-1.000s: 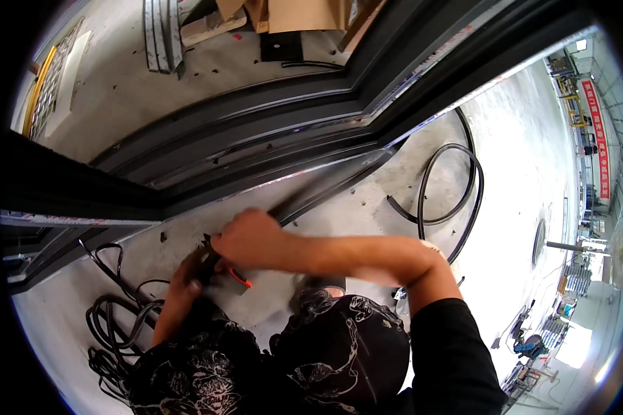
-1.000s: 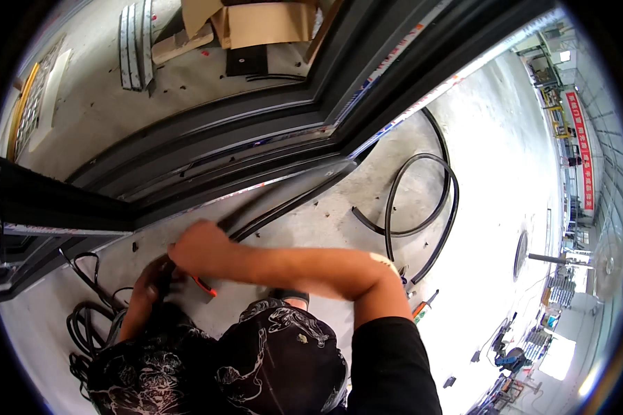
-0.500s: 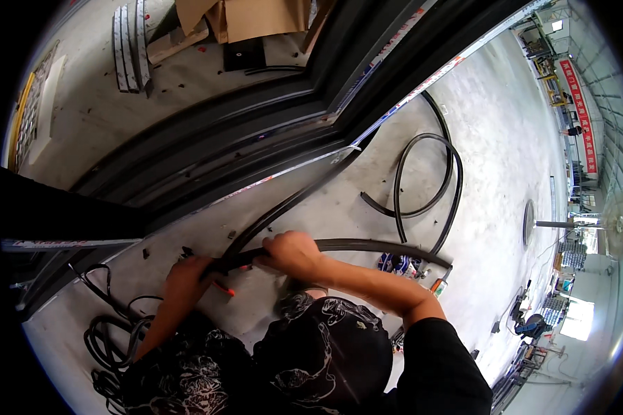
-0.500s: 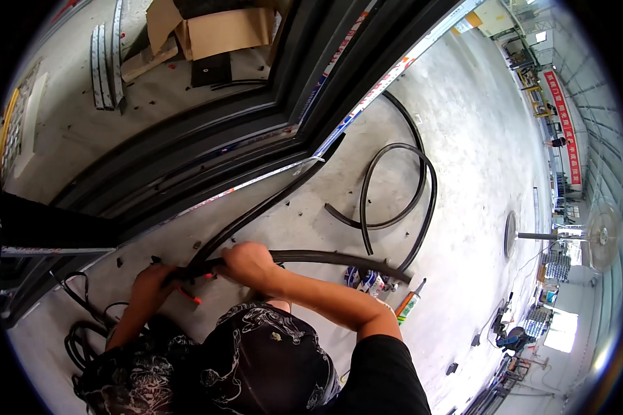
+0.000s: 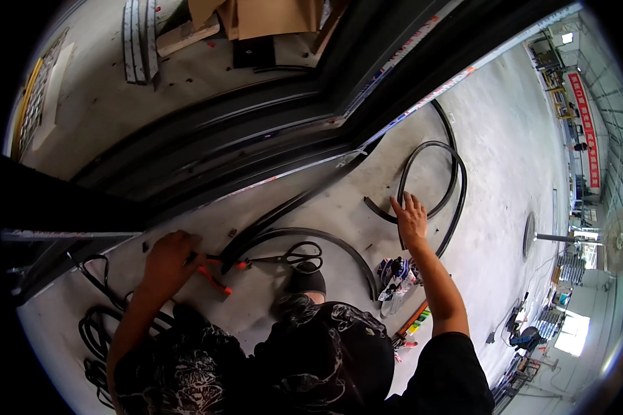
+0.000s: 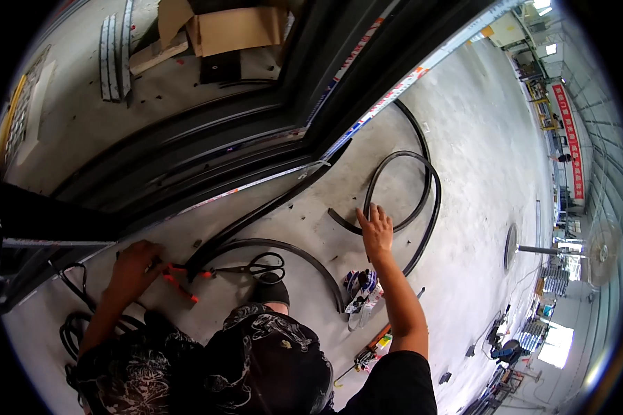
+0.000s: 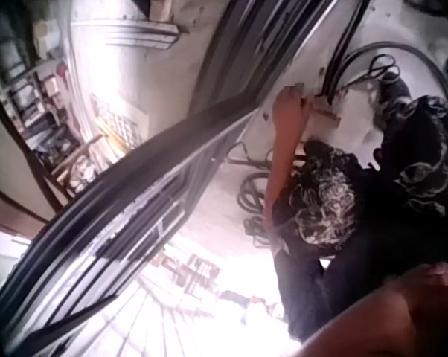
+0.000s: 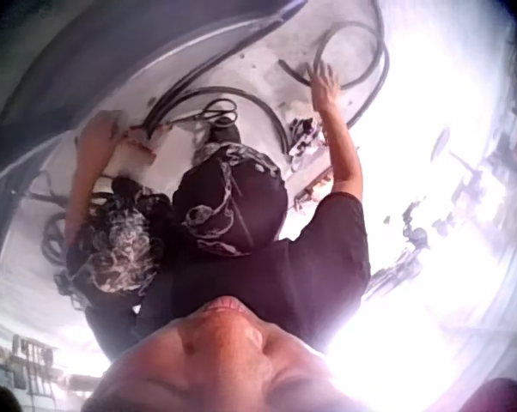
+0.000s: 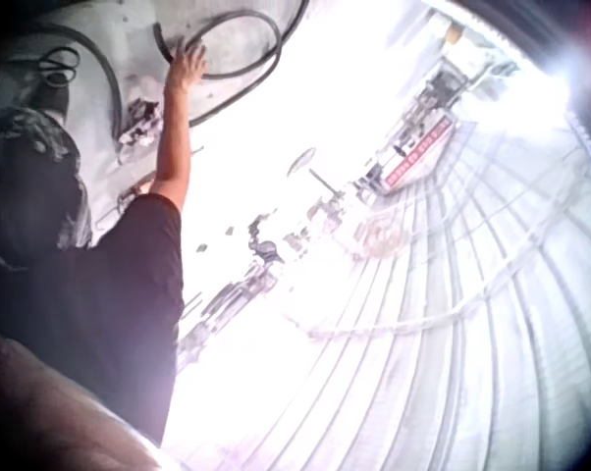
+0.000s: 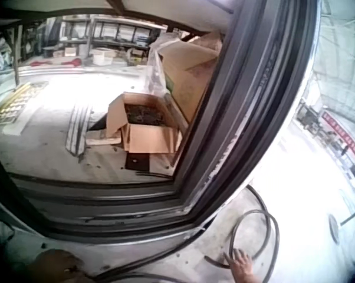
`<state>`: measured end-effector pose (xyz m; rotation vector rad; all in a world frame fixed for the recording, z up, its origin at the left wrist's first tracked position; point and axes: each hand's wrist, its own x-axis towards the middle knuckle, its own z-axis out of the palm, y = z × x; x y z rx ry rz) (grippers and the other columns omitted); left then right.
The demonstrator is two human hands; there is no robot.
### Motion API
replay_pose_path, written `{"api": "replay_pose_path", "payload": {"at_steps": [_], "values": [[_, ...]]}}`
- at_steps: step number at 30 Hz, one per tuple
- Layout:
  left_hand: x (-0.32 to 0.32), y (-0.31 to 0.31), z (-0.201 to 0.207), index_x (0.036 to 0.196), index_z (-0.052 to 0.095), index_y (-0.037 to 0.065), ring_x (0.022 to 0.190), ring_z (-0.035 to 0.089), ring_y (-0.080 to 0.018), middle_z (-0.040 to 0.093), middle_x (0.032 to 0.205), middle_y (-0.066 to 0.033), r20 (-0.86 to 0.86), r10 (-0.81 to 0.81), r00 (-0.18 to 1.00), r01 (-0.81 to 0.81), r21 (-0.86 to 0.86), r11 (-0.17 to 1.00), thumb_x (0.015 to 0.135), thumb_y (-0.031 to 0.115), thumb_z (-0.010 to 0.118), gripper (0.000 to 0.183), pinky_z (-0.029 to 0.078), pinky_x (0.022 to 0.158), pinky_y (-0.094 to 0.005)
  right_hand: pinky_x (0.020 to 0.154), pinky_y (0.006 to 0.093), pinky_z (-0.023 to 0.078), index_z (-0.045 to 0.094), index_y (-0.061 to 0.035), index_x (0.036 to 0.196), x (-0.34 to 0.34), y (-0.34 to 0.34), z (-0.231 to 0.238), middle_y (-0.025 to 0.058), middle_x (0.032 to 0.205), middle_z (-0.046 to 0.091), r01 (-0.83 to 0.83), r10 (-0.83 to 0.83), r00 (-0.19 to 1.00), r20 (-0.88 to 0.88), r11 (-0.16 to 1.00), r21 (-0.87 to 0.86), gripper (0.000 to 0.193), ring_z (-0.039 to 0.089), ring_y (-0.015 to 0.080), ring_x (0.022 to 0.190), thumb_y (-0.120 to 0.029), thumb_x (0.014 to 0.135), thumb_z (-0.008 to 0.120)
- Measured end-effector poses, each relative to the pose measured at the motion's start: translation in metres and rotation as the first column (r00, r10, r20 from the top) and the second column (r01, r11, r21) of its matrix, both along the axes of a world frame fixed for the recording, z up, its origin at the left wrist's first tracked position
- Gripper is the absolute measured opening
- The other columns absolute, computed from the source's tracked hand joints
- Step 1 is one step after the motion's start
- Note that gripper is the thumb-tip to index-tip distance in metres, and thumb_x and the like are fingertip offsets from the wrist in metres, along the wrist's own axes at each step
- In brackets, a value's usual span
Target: The person installs a black rubber seal into the frame of a window. The person cuts a length of rubber tubing using a pair of pliers, then uses their hands and a small tool to press the seal into the grooves of the window frame, working around the corners and along the edges.
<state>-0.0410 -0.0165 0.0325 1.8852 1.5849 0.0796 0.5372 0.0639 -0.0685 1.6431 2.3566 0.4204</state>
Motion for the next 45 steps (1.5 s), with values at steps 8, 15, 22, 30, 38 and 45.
{"api": "replay_pose_path", "payload": {"at_steps": [8,15,22,30,38,45], "values": [[0.013,0.026,0.039,0.115,0.062,0.006,0.094,0.062,-0.0294,0.062,0.105,-0.0125,0.089,-0.026,0.996,0.025,0.019,1.0,0.082,0.016,0.07,0.035,0.05,0.079,-0.038,0.088,0.0431,0.046,0.065,-0.0087,0.08,-0.111,0.08,0.075,0.0102,0.099,0.065,-0.263,0.158,0.865,-0.476,0.951,-0.163,0.018,0.06,0.0284,0.103,-0.026,0.078,0.069],[0.04,0.037,0.083,0.127,0.055,0.0,0.103,0.06,-0.021,0.062,0.112,-0.0117,0.518,0.213,0.829,-0.322,0.13,0.938,0.091,0.012,0.064,0.038,0.047,0.092,-0.0335,0.055,0.0348,0.04,0.06,-0.0026,0.083,-0.307,0.058,0.14,0.008,0.063,0.052,-0.57,-0.329,0.257,-0.909,0.708,-0.417,0.031,0.049,0.0174,0.059,-0.031,0.087,0.073],[0.021,0.027,0.101,0.12,0.056,-0.003,0.102,0.057,-0.0137,0.063,0.11,-0.0046,0.848,0.369,0.38,-0.686,-0.009,0.728,0.1,0.014,0.055,0.027,0.045,0.092,-0.0288,0.051,0.0251,0.038,0.058,-0.0032,0.087,-0.391,0.025,0.155,-0.003,0.062,0.049,-0.751,-0.652,0.142,-0.745,0.42,-0.51,0.03,0.046,0.0062,0.058,-0.032,0.094,0.066],[-0.025,0.036,0.191,0.113,0.058,-0.004,0.098,0.057,-0.0112,0.065,0.104,-0.0058,0.855,0.266,0.445,-0.773,0.217,0.596,0.099,0.013,0.057,0.022,0.045,0.088,-0.0261,0.059,0.0281,0.046,0.059,-0.0021,0.108,-0.431,0.045,0.222,0.0034,0.07,0.056,-0.773,-0.388,0.209,-0.898,0.497,-0.395,0.026,0.055,0.0114,0.063,-0.026,0.098,0.058],[-0.088,0.056,0.386,0.13,0.051,-0.003,0.099,0.058,-0.0202,0.06,0.113,-0.0124,0.446,0.217,0.868,-0.428,0.895,-0.129,0.086,0.01,0.071,0.05,0.05,0.081,-0.031,0.046,0.0228,0.034,0.056,-0.0033,0.088,-0.522,0.115,0.386,-0.0024,0.062,0.047,-0.854,-0.452,-0.143,-0.88,0.506,-0.121,0.044,0.043,0.0054,0.053,-0.046,0.1,0.051],[-0.138,0.072,0.576,0.121,0.052,-0.006,0.1,0.058,-0.02,0.06,0.11,-0.0169,0.478,0.274,0.834,-0.344,0.84,-0.42,0.087,0.025,0.072,0.05,0.048,0.086,-0.0355,0.041,0.0219,0.028,0.059,-0.0055,0.09,-0.584,0.139,0.576,-0.0029,0.055,0.044,-0.861,-0.401,-0.359,-0.843,0.49,0.133,0.042,0.036,0.0041,0.044,-0.045,0.1,0.05]]}}
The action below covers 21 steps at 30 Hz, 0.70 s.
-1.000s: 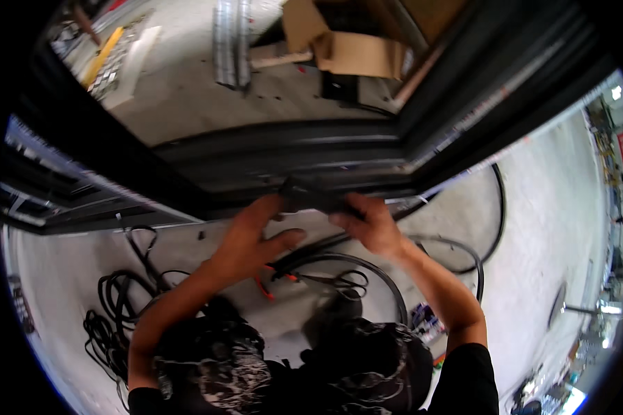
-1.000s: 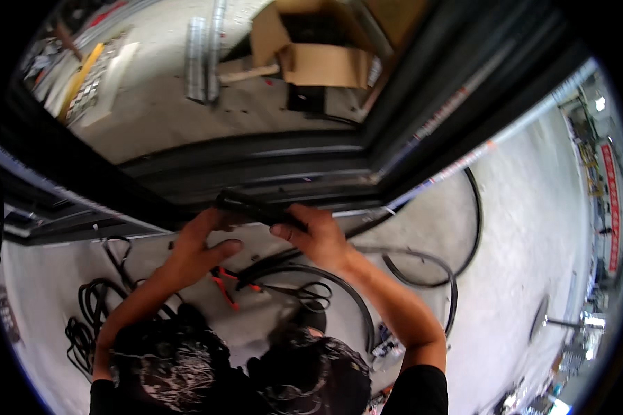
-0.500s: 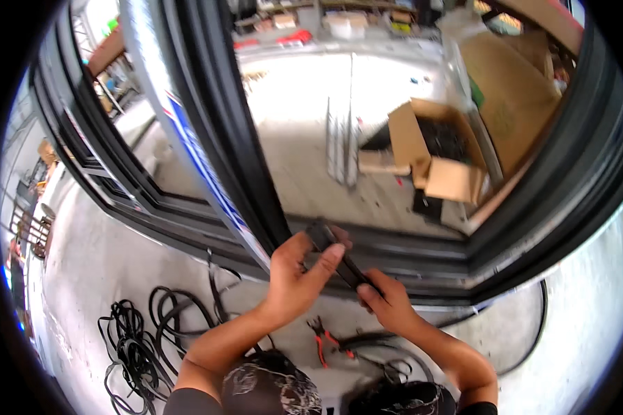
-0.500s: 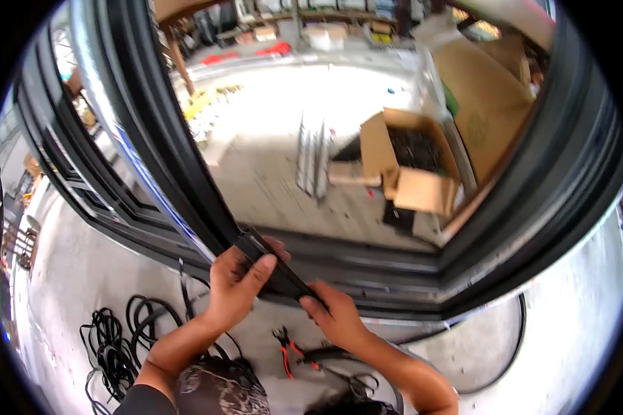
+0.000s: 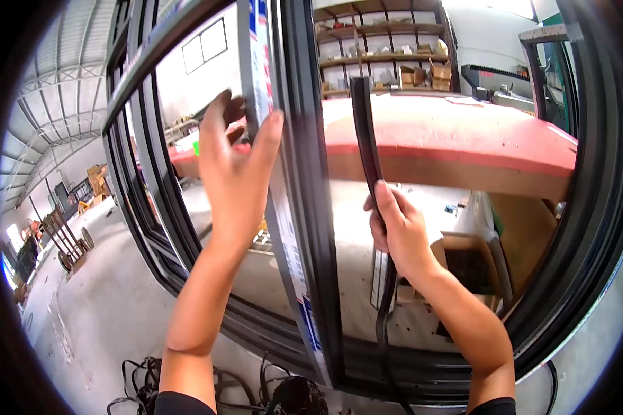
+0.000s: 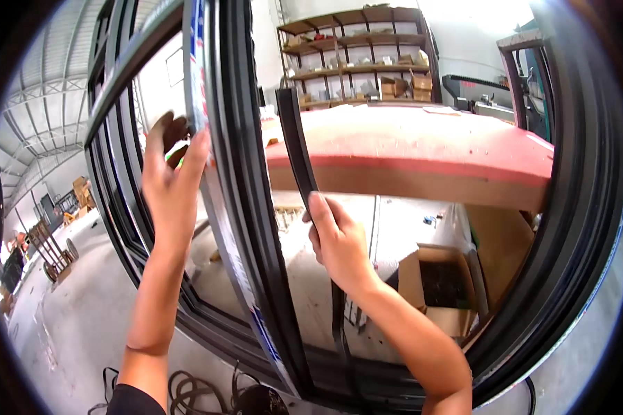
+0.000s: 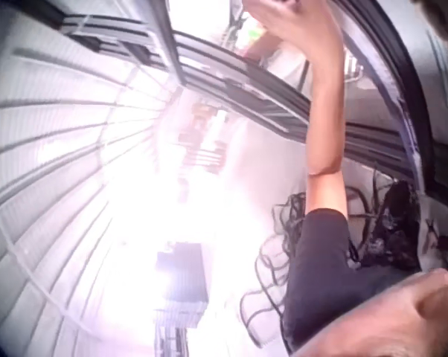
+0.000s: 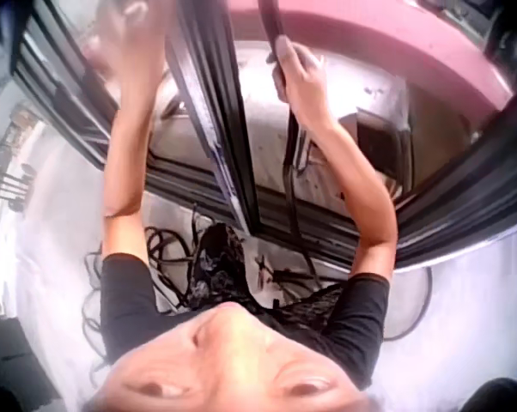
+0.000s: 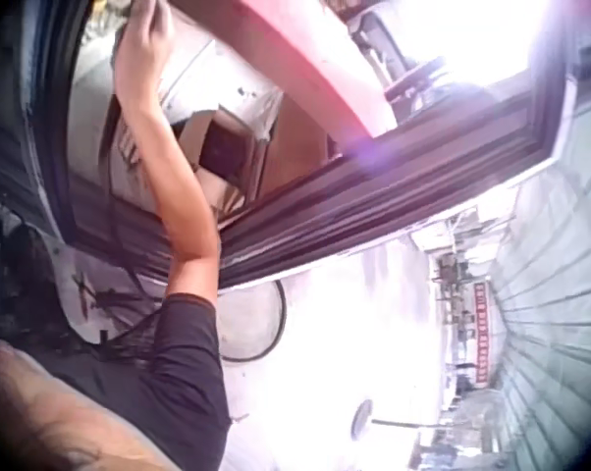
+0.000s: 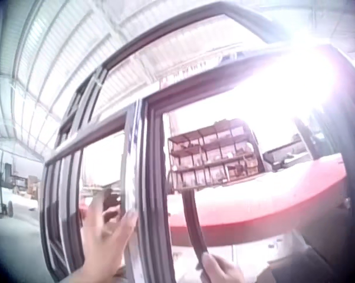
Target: The person installs a black rubber seal into the frame of a window. The person cuts a length of rubber tubing using a pair of pliers, then uses their hands and a small tool to press the seal into the grooves of the window frame, working around the corners and along the edges.
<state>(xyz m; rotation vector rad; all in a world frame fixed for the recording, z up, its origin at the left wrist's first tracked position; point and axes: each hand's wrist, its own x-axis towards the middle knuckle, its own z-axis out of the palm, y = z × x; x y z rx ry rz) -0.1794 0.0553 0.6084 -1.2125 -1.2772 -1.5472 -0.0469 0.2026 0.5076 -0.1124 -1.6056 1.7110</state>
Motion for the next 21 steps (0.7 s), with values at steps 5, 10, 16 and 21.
{"api": "replay_pose_path", "payload": {"at_steps": [5,10,16,21], "values": [[-0.001,0.024,0.114,0.097,0.058,-0.002,0.077,0.061,-0.019,0.066,0.089,-0.0124,0.121,-0.044,0.992,0.05,-0.046,0.998,0.078,0.035,0.08,0.048,0.049,0.075,-0.0311,0.046,0.0243,0.035,0.061,0.0001,0.086,-0.036,-0.007,0.087,-0.0011,0.059,0.049,0.052,-0.049,0.998,-0.027,0.987,0.15,0.048,0.043,0.0057,0.05,-0.045,0.098,0.054],[-0.028,0.043,0.145,0.099,0.062,-0.002,0.076,0.058,-0.0156,0.066,0.088,-0.0086,0.238,-0.244,0.94,0.256,-0.021,0.966,0.08,0.028,0.078,0.039,0.048,0.075,-0.0298,0.039,0.0242,0.028,0.052,-0.0058,0.079,-0.044,-0.012,0.127,-0.0039,0.058,0.04,-0.121,0.121,0.992,0.023,0.993,0.009,0.047,0.034,0.0065,0.044,-0.048,0.098,0.053],[-0.037,0.045,0.142,0.105,0.06,-0.002,0.079,0.058,-0.0138,0.064,0.091,-0.0065,0.2,-0.224,0.954,0.234,-0.031,0.972,0.081,0.031,0.078,0.044,0.049,0.075,-0.0285,0.038,0.0256,0.028,0.051,-0.0066,0.078,-0.054,-0.023,0.14,-0.0033,0.057,0.04,-0.109,0.109,0.992,0.057,0.994,-0.019,0.047,0.034,0.0079,0.043,-0.049,0.098,0.052],[-0.031,0.063,0.146,0.095,0.057,0.0,0.078,0.066,-0.0298,0.067,0.086,-0.015,0.236,-0.009,0.972,0.002,0.031,1.0,0.079,0.034,0.075,0.042,0.05,0.076,-0.038,0.038,0.0255,0.025,0.049,-0.0073,0.077,-0.049,-0.018,0.147,-0.0043,0.056,0.036,-0.141,0.144,0.987,0.077,0.989,-0.044,0.047,0.031,0.0072,0.042,-0.05,0.098,0.051]]}}
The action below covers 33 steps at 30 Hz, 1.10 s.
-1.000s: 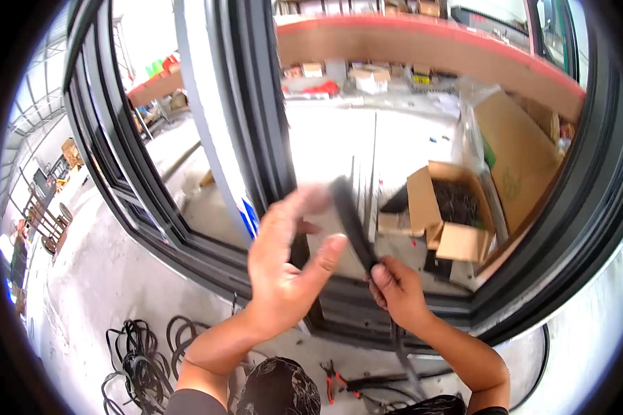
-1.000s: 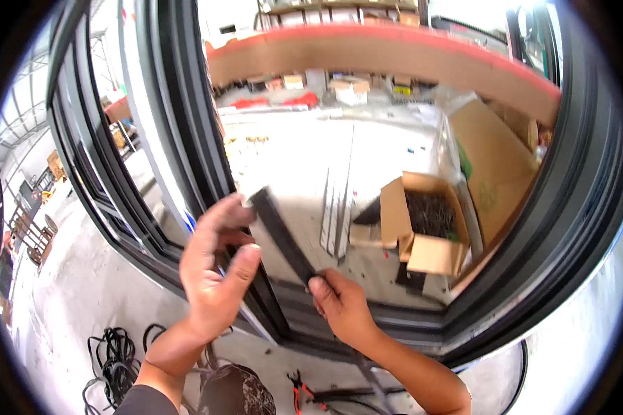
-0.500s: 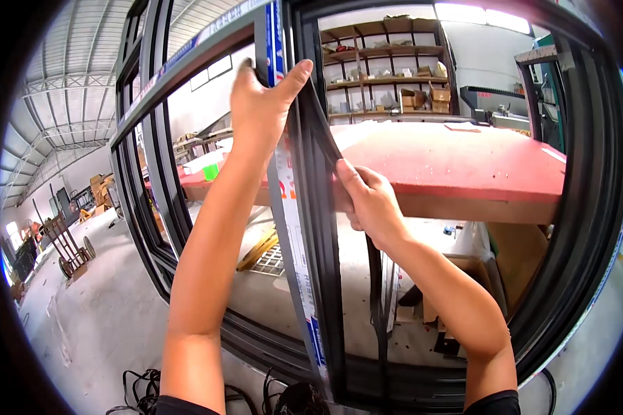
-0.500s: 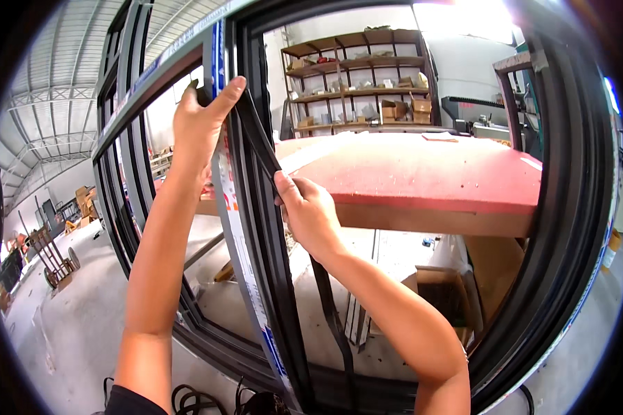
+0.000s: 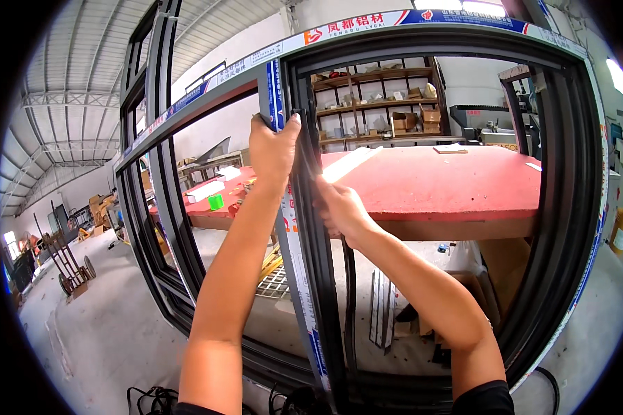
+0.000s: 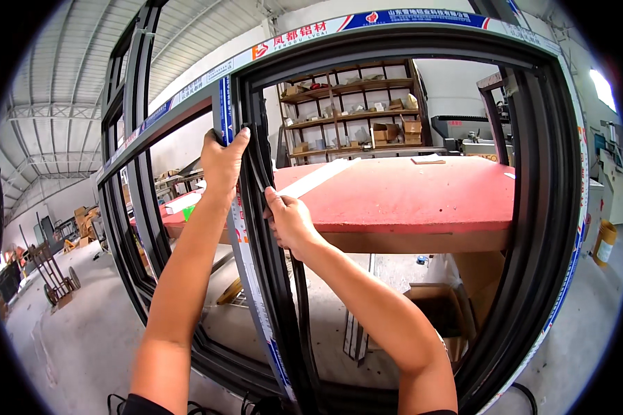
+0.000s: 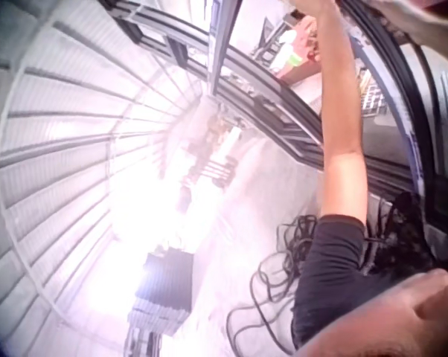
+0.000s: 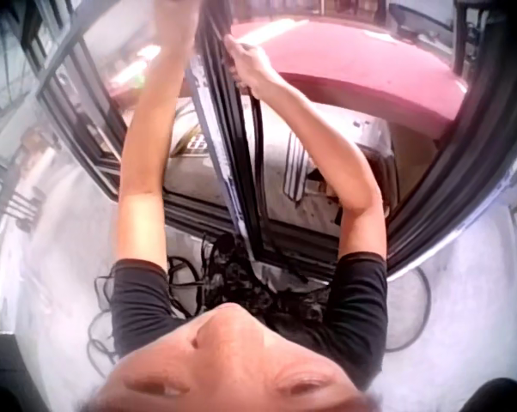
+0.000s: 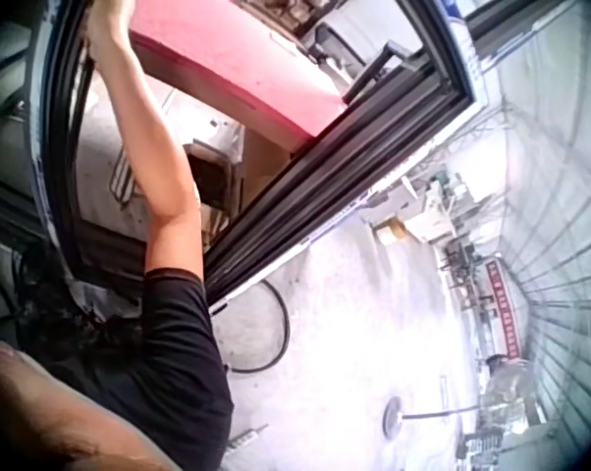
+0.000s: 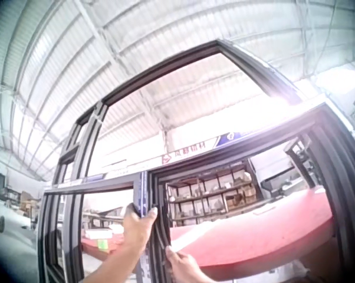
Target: The person installs a black rubber seal into the frame of a window. The person cuts a length of rubber tubing using a pair of pliers, then uses their hands and a small tool to press the seal into the grooves of the window frame, working around the corners and along the edges.
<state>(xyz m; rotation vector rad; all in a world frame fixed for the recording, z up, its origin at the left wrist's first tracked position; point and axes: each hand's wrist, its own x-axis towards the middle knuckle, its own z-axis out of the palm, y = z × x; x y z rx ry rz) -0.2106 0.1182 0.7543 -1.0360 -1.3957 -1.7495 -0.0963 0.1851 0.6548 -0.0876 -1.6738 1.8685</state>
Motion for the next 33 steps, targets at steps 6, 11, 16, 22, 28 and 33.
{"api": "replay_pose_path", "payload": {"at_steps": [6,11,16,22,28,33], "values": [[0.016,-0.005,0.008,0.1,0.058,0.0,0.085,0.067,-0.0354,0.068,0.092,-0.0166,0.121,0.214,0.969,-0.202,-0.101,0.974,0.077,0.04,0.074,0.049,0.05,0.081,-0.0428,0.037,0.0249,0.023,0.049,-0.0081,0.079,0.0,0.005,0.01,-0.0051,0.055,0.035,-0.071,0.07,0.997,0.042,0.997,0.012,0.049,0.028,0.0062,0.041,-0.052,0.099,0.048],[0.033,-0.006,0.01,0.1,0.059,0.001,0.085,0.066,-0.0362,0.067,0.093,-0.0151,0.072,0.232,0.97,-0.228,-0.065,0.971,0.076,0.04,0.073,0.048,0.05,0.078,-0.0438,0.037,0.0246,0.021,0.05,-0.0079,0.079,0.004,0.019,0.009,-0.0043,0.053,0.035,-0.13,0.13,0.991,-0.002,0.99,0.052,0.05,0.028,0.0066,0.04,-0.053,0.099,0.047],[0.022,-0.003,0.008,0.098,0.058,0.001,0.071,0.066,-0.0273,0.067,0.08,-0.0116,0.022,0.217,0.976,-0.216,-0.011,0.976,0.077,0.04,0.073,0.046,0.05,0.071,-0.0395,0.041,0.0245,0.027,0.054,-0.0059,0.075,-0.005,0.008,0.001,-0.0033,0.055,0.04,0.059,-0.047,0.993,-0.107,0.992,0.11,0.052,0.035,0.0064,0.046,-0.053,0.098,0.05],[0.024,-0.002,0.009,0.097,0.058,0.001,0.071,0.066,-0.0309,0.067,0.08,-0.0131,0.031,0.3,0.953,-0.299,-0.043,0.953,0.079,0.041,0.072,0.046,0.051,0.072,-0.0413,0.044,0.0266,0.031,0.057,-0.0033,0.071,-0.009,-0.001,0.0,-0.0016,0.057,0.044,0.208,-0.185,0.972,-0.146,0.965,0.158,0.055,0.04,0.0079,0.048,-0.051,0.098,0.052],[0.033,0.002,0.019,0.094,0.057,-0.002,0.085,0.066,-0.0397,0.067,0.09,-0.0184,0.08,0.456,0.886,-0.443,-0.136,0.886,0.08,0.038,0.071,0.045,0.053,0.076,-0.0458,0.044,0.0277,0.034,0.056,-0.0029,0.07,-0.016,0.004,-0.001,-0.0006,0.054,0.044,0.184,-0.16,0.975,-0.154,0.97,0.162,0.056,0.04,0.0096,0.047,-0.051,0.098,0.051],[0.026,0.0,0.012,0.096,0.058,-0.003,0.08,0.068,-0.0388,0.068,0.086,-0.0194,0.049,0.394,0.918,-0.391,-0.051,0.919,0.078,0.041,0.073,0.05,0.053,0.075,-0.0452,0.045,0.0283,0.035,0.057,-0.0029,0.069,-0.018,0.002,0.003,0.0003,0.053,0.045,0.233,-0.215,0.97,-0.115,0.957,0.171,0.057,0.042,0.0107,0.046,-0.051,0.099,0.05]]}}
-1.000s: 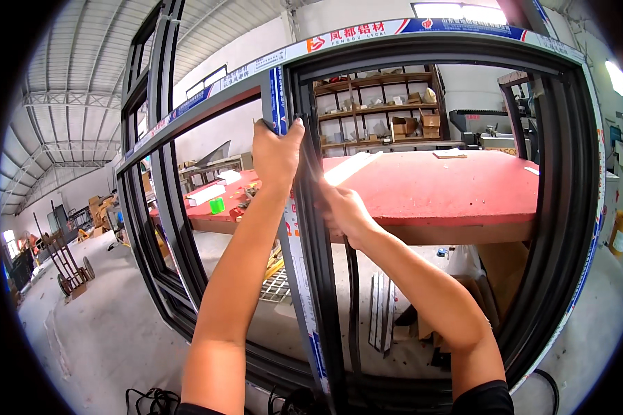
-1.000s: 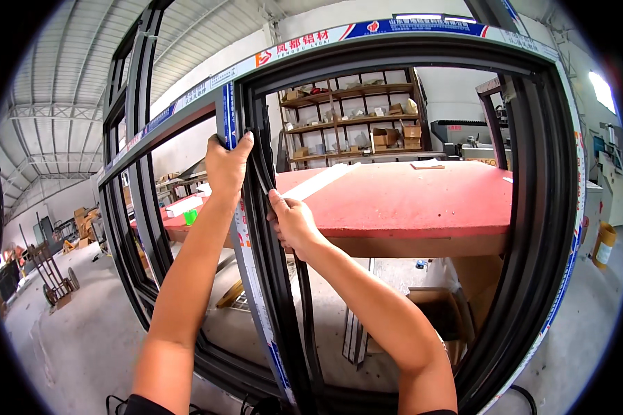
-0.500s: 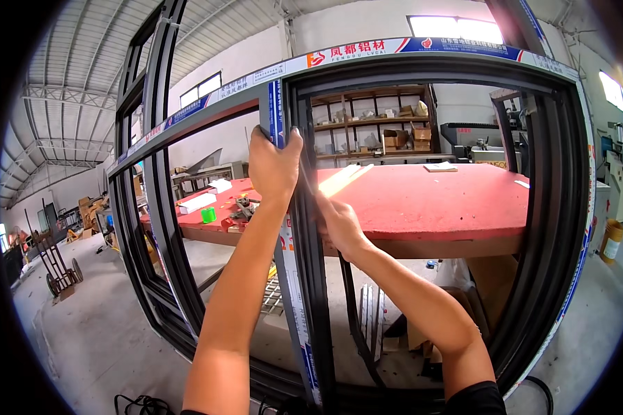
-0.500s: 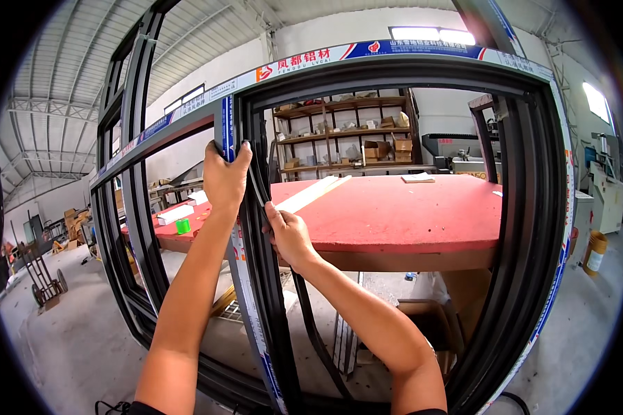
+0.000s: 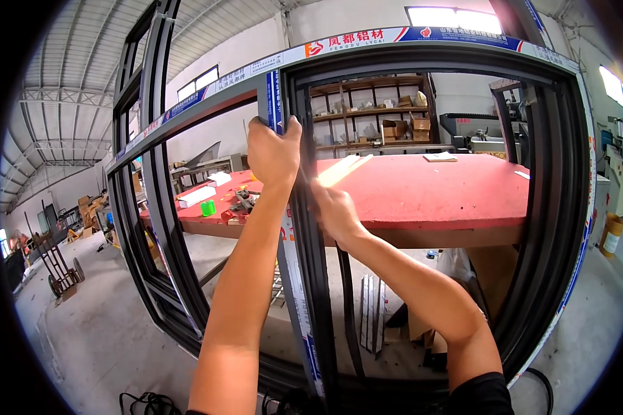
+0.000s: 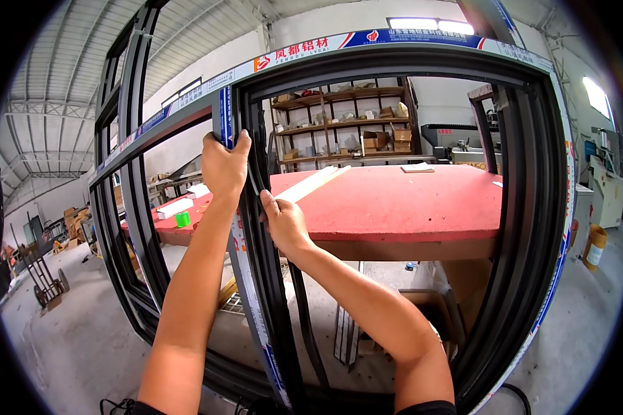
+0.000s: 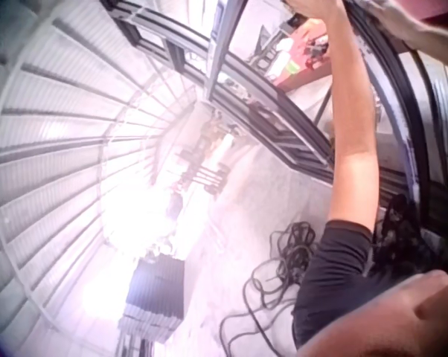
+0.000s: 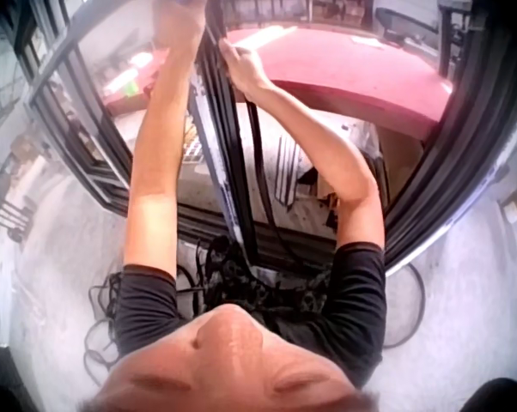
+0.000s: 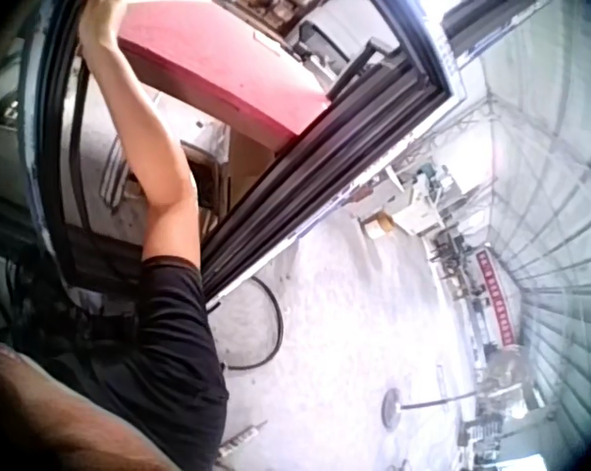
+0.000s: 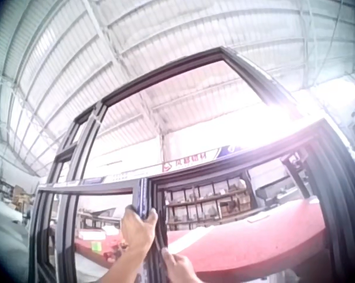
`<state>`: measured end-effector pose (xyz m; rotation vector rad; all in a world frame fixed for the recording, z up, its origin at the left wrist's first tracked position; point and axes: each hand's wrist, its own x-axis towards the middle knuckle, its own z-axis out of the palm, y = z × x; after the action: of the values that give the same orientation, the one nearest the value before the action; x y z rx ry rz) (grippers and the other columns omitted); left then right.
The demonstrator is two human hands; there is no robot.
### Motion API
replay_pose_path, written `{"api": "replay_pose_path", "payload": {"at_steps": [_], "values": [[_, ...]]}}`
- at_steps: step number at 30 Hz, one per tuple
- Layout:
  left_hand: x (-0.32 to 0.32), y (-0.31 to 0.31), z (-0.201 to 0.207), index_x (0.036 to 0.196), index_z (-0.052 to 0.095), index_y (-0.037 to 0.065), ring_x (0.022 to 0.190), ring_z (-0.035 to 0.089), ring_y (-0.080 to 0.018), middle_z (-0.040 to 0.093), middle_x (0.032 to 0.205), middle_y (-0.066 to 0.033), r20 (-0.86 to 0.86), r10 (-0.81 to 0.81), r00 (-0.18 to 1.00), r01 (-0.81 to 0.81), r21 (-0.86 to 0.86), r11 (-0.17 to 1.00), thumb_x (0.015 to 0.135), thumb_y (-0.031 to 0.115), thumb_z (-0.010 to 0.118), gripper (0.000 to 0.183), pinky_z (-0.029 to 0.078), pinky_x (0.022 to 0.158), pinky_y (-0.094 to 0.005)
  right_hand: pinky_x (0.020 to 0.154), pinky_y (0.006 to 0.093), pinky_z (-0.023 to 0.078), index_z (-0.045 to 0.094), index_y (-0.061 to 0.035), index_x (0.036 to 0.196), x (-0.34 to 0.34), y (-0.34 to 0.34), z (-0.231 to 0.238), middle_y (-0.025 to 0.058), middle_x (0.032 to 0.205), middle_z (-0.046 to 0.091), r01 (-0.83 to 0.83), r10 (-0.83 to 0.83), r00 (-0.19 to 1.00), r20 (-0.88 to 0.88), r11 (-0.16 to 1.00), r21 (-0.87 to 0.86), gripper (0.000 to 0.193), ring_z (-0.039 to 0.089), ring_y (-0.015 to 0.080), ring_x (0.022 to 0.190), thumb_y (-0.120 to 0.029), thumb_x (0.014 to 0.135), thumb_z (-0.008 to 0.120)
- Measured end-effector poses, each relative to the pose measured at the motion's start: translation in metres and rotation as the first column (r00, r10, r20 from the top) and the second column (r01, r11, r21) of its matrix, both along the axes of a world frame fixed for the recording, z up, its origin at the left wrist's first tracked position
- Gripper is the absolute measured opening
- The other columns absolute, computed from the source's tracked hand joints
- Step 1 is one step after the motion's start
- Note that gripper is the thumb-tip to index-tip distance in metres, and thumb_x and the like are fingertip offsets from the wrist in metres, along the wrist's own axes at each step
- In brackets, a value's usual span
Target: The person installs a black rubber seal into the frame of a window. The person cuts a length of rubber tubing using a pair of pliers, then uses their hands and a small tool to press the seal into the grooves of the window frame, working around the corners and along the edges.
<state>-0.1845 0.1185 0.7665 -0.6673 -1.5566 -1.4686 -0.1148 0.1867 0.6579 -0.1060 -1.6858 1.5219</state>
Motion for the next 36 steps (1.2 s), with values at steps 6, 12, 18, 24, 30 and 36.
{"api": "replay_pose_path", "payload": {"at_steps": [6,12,18,24,30,36], "values": [[-0.006,0.0,-0.005,0.097,0.056,-0.002,0.079,0.068,-0.0391,0.068,0.088,-0.0197,-0.074,-0.01,0.997,0.008,-0.019,1.0,0.079,0.039,0.073,0.048,0.054,0.074,-0.0458,0.056,0.0374,0.045,0.058,0.0008,0.067,-0.015,0.002,-0.001,0.011,0.057,0.055,0.204,-0.21,0.977,0.026,0.966,0.157,0.062,0.055,0.0222,0.055,-0.05,0.1,0.046],[-0.01,0.004,-0.005,0.091,0.055,-0.001,0.076,0.067,-0.0384,0.067,0.084,-0.018,-0.087,-0.004,0.996,0.006,0.024,1.0,0.079,0.039,0.073,0.046,0.053,0.07,-0.0468,0.068,0.0482,0.045,0.061,0.0036,0.072,-0.018,0.0,-0.001,0.0251,0.071,0.061,0.372,-0.385,0.923,-0.022,0.872,0.32,0.062,0.057,0.0436,0.07,-0.046,0.103,0.039],[-0.008,-0.003,-0.009,0.1,0.053,-0.002,0.084,0.065,-0.037,0.063,0.092,-0.0173,-0.114,-0.008,0.993,0.007,-0.008,1.0,0.076,0.04,0.075,0.053,0.052,0.074,-0.0456,0.07,0.0512,0.046,0.061,0.0054,0.075,-0.02,-0.003,0.01,0.0284,0.077,0.062,0.428,-0.461,0.887,-0.022,0.804,0.413,0.064,0.059,0.0468,0.075,-0.046,0.103,0.037],[-0.011,0.009,-0.01,0.107,0.05,-0.003,0.087,0.064,-0.0369,0.062,0.096,-0.0188,-0.146,0.016,0.989,-0.012,0.029,1.0,0.077,0.042,0.075,0.059,0.052,0.075,-0.0444,0.081,0.0515,0.048,0.067,0.0057,0.083,-0.042,0.019,0.073,0.0297,0.088,0.065,0.598,-0.586,0.8,-0.126,0.766,0.236,0.062,0.063,0.0462,0.088,-0.045,0.102,0.037],[-0.01,0.008,-0.006,0.102,0.053,-0.002,0.085,0.064,-0.0392,0.063,0.093,-0.0205,-0.146,0.0,0.989,0.006,0.036,0.999,0.078,0.046,0.073,0.057,0.052,0.074,-0.0458,0.072,0.0489,0.052,0.067,0.0049,0.082,-0.048,0.039,0.084,0.0266,0.079,0.066,0.573,-0.562,0.815,-0.142,0.744,0.345,0.064,0.065,0.0422,0.076,-0.049,0.101,0.039],[-0.008,0.008,0.032,0.097,0.056,-0.002,0.091,0.065,-0.0403,0.064,0.095,-0.022,0.004,0.002,1.0,-0.002,0.03,1.0,0.077,0.048,0.073,0.057,0.052,0.078,-0.0479,0.042,0.035,0.047,0.052,-0.0032,0.076,-0.01,0.001,0.087,0.007,0.061,0.053,0.074,-0.077,0.996,0.04,0.995,0.073,0.054,0.051,0.0203,0.045,-0.051,0.1,0.044]]}}
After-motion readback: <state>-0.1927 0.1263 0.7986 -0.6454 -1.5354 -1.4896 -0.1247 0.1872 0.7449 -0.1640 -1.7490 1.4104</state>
